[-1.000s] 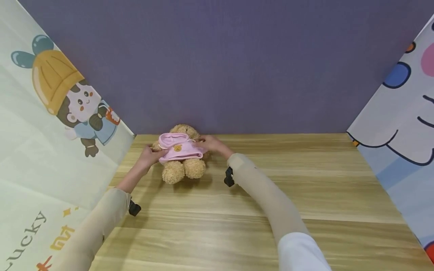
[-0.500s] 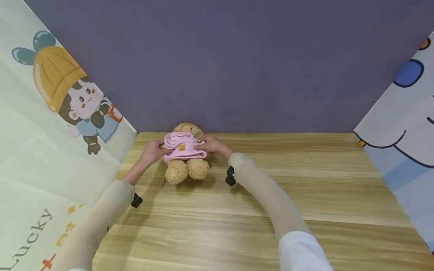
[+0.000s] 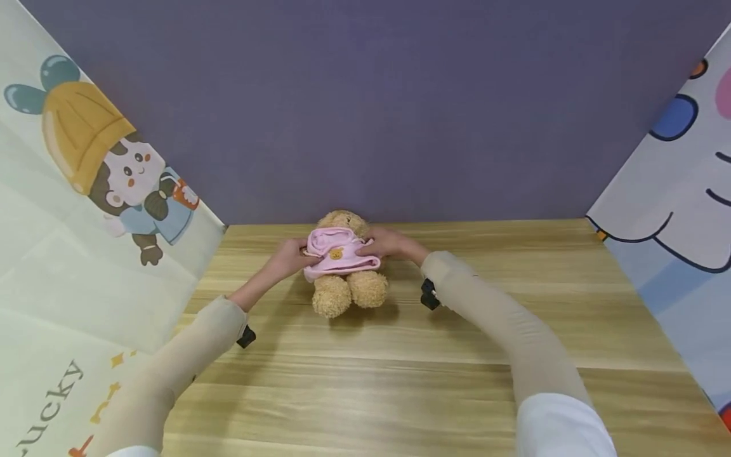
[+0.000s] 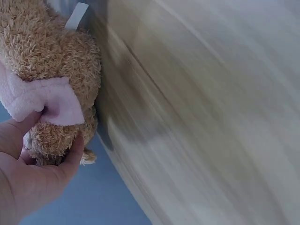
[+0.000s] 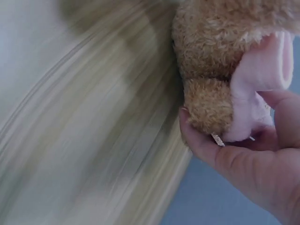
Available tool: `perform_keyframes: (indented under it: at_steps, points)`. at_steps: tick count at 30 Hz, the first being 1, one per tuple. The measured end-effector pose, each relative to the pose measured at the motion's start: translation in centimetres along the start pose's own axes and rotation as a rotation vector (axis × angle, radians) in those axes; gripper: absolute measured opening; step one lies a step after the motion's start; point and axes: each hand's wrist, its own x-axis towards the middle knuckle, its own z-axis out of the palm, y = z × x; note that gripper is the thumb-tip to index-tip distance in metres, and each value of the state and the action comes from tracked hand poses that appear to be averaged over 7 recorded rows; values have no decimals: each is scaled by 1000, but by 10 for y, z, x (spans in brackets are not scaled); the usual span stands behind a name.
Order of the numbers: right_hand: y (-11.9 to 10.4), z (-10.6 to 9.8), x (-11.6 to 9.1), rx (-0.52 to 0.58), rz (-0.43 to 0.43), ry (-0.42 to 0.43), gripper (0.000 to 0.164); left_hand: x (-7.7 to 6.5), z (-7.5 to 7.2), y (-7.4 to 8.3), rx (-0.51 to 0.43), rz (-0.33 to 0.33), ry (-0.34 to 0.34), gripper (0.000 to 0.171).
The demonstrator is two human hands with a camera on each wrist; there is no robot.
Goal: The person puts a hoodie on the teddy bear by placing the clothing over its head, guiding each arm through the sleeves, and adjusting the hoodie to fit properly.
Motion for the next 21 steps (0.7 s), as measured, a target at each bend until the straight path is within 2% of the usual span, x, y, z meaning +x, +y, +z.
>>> perform_keyframes:
  at_steps: [4, 9, 14, 20, 21]
  points:
    - [8, -15, -26, -43, 53, -26, 26, 13, 19, 19, 11, 48, -50, 25]
    - [18, -33, -57, -82, 140, -60, 44, 27, 40, 44, 77, 153, -102, 21]
    - [24, -48, -88, -121, 179, -70, 49, 36, 59, 67, 130, 241, -145, 21]
    - [30, -56, -119, -94, 205, -100, 59, 41, 77, 89, 161, 287, -172, 23]
    - [31, -57, -123, -96, 215, -106, 54, 41, 80, 92, 158, 287, -180, 23]
